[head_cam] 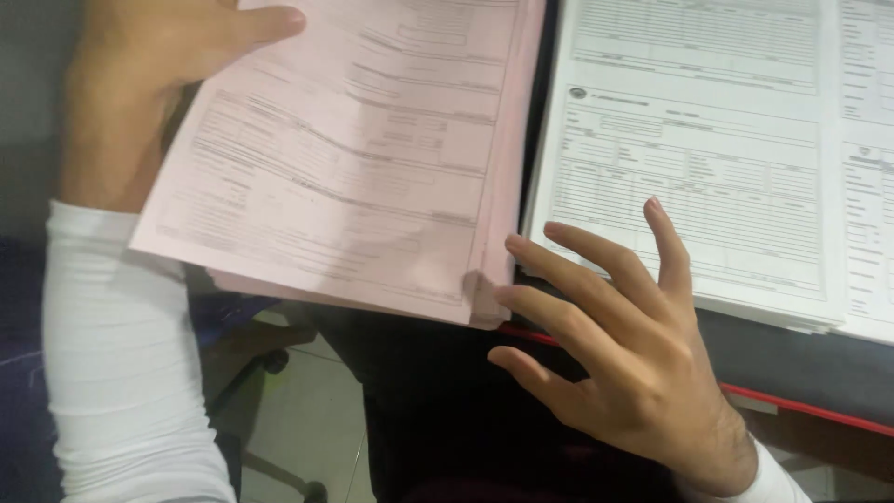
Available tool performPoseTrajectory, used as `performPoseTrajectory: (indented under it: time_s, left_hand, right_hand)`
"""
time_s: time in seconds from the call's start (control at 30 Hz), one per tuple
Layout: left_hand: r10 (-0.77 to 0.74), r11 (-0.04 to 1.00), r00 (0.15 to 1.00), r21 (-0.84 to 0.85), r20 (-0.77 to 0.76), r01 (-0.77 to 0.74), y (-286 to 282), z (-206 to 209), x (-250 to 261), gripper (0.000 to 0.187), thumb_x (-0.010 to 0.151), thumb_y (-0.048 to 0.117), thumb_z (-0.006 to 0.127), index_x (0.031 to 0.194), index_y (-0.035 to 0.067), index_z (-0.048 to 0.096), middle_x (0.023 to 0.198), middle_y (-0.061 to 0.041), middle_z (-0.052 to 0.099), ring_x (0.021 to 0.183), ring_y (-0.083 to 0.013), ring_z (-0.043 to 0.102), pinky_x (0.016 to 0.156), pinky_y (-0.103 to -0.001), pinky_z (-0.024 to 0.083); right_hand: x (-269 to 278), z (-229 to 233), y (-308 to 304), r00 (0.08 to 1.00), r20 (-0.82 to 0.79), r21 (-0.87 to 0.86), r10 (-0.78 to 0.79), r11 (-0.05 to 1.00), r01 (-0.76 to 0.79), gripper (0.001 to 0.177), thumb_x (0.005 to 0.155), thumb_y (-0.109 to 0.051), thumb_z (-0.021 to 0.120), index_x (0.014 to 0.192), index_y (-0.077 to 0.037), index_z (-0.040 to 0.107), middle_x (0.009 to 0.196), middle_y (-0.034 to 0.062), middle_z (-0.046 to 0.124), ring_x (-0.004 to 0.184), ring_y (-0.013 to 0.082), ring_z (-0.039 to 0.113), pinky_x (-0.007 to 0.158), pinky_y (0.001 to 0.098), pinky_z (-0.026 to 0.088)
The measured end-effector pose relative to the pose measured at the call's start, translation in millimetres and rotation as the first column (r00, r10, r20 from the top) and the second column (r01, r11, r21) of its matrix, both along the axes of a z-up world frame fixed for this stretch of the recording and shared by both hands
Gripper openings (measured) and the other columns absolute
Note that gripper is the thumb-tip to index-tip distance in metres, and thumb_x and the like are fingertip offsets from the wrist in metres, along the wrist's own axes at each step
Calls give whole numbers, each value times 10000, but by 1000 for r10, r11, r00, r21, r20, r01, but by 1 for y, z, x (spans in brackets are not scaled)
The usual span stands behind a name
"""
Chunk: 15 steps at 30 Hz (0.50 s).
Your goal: Sorting and organizing various printed forms and documents on a desk
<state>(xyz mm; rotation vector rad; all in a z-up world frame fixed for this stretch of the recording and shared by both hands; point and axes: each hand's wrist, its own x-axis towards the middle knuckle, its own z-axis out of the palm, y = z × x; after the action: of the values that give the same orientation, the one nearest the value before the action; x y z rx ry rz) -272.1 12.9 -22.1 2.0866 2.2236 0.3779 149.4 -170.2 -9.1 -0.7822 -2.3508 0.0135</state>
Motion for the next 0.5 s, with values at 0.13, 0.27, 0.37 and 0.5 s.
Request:
performPoseTrajectory:
  time_s: [0.13,0.27,0.37,0.5]
  left_hand:
    - [127,992,966,-10,225,-129,-22,1,35,602,929,533,947,743,216,471,775,70,560,687,-109,513,645,-344,388]
    - [-36,993,963,115,265,5,-21,-13,27,522,987,564,894,913,160,573,806,21,567,678,-124,537,562,-345,407]
    - [-112,987,913,154,393,55,-20,-18,27,404,1046,428,770,834,172,541,766,35,572,712,-101,565,631,-309,429]
    - [-255,961,914,190,316,203,-18,-25,25,376,1058,354,777,866,154,523,826,19,579,751,-139,546,655,-350,405]
  right_hand:
    - [-26,-7,6,993,57,17,102,994,-103,358,923,-358,821,1161,-138,669,1285,90,703,1202,324,669,1159,709,212]
    - [-34,-19,9,990,58,10,125,992,-126,367,913,-334,850,1174,-148,672,1300,73,709,1221,307,663,1179,706,150]
    - [-35,-21,7,995,26,-10,97,995,-97,394,913,-310,851,1222,-138,676,1308,83,713,1234,332,674,1202,694,93]
    - [-37,-20,3,999,7,-41,32,999,-32,203,946,-171,781,1129,-148,695,1271,50,729,1217,333,681,1199,700,51]
